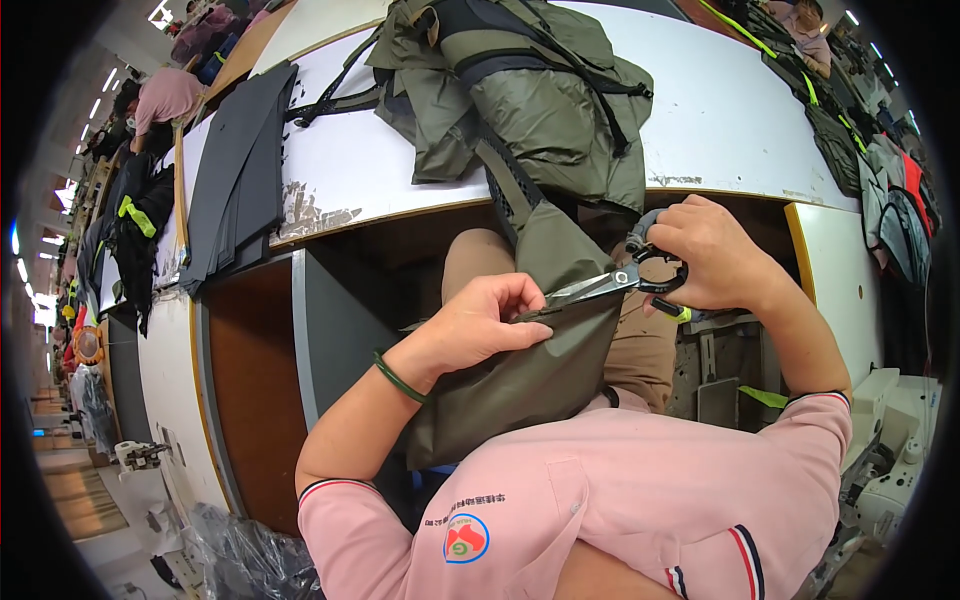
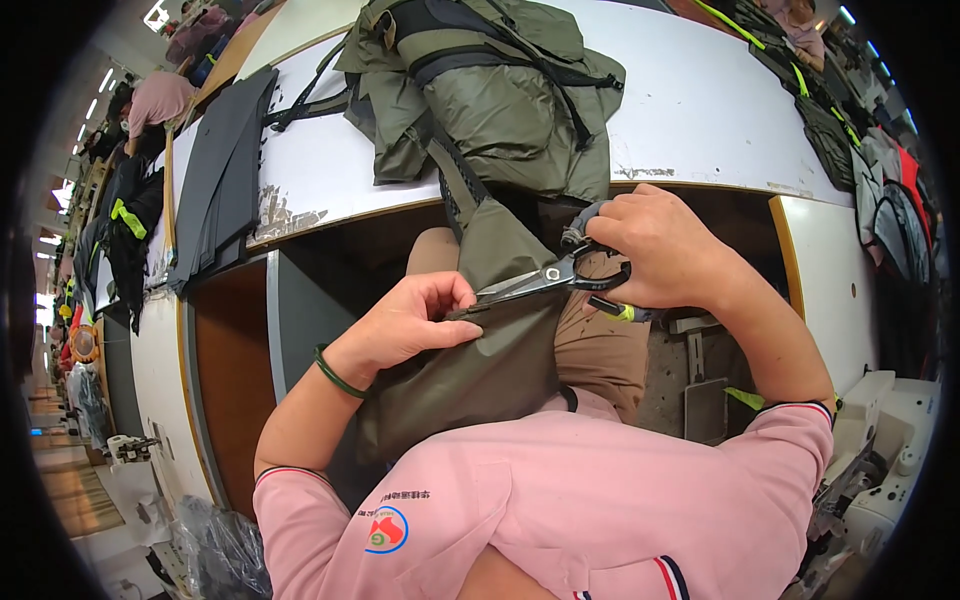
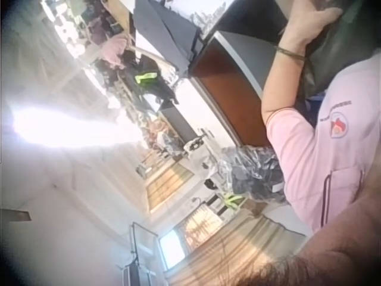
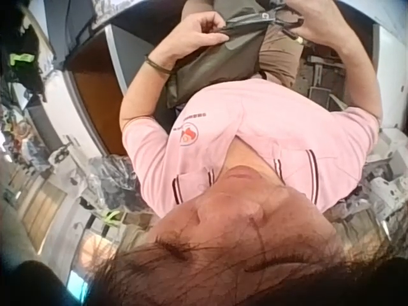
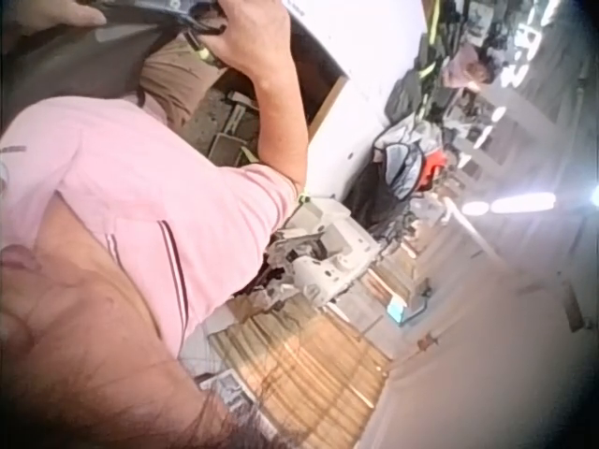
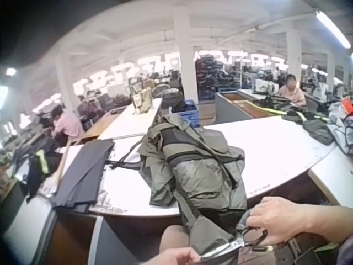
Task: Trimming excess fabric or threads from a green backpack using scissors.
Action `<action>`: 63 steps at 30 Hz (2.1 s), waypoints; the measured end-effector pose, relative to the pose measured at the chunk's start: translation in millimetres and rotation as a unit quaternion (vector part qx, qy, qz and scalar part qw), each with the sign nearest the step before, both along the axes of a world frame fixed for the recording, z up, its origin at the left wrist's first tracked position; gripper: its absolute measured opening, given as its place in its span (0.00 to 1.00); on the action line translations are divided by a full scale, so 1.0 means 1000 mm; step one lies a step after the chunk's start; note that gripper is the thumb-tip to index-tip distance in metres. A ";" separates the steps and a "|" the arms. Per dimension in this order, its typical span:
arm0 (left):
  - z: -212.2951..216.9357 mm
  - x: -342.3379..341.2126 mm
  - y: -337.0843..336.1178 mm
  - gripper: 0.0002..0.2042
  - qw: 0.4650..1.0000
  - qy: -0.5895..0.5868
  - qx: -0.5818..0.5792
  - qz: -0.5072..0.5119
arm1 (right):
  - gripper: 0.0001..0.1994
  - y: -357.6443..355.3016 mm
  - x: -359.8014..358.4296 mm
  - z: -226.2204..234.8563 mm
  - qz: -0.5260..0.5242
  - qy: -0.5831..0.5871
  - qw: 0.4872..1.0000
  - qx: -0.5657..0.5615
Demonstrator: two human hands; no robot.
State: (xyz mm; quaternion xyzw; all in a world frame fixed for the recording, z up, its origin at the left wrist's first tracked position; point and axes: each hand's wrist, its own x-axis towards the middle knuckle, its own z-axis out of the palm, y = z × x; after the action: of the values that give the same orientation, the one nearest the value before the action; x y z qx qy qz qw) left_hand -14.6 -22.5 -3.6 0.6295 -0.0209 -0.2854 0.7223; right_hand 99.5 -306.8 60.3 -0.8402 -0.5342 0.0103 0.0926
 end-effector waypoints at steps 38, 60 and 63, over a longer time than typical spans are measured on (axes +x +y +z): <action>-0.013 -0.028 0.000 0.18 0.717 -0.608 0.270 0.207 | 0.16 0.015 -0.022 -0.018 0.029 -0.005 0.991 0.128; -0.015 -0.023 -0.009 0.19 0.752 -0.592 0.209 0.199 | 0.16 0.019 -0.004 0.002 0.013 -0.039 0.993 0.113; -0.015 -0.019 -0.008 0.20 0.741 -0.607 0.216 0.191 | 0.19 0.040 -0.015 0.011 -0.012 0.151 0.977 0.152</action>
State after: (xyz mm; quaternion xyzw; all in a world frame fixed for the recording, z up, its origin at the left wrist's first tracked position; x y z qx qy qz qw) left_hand -34.1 -30.7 -18.2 0.7996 -0.2721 0.3036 0.4410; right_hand 84.8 -266.9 70.9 -0.8112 -0.4997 0.0542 0.2990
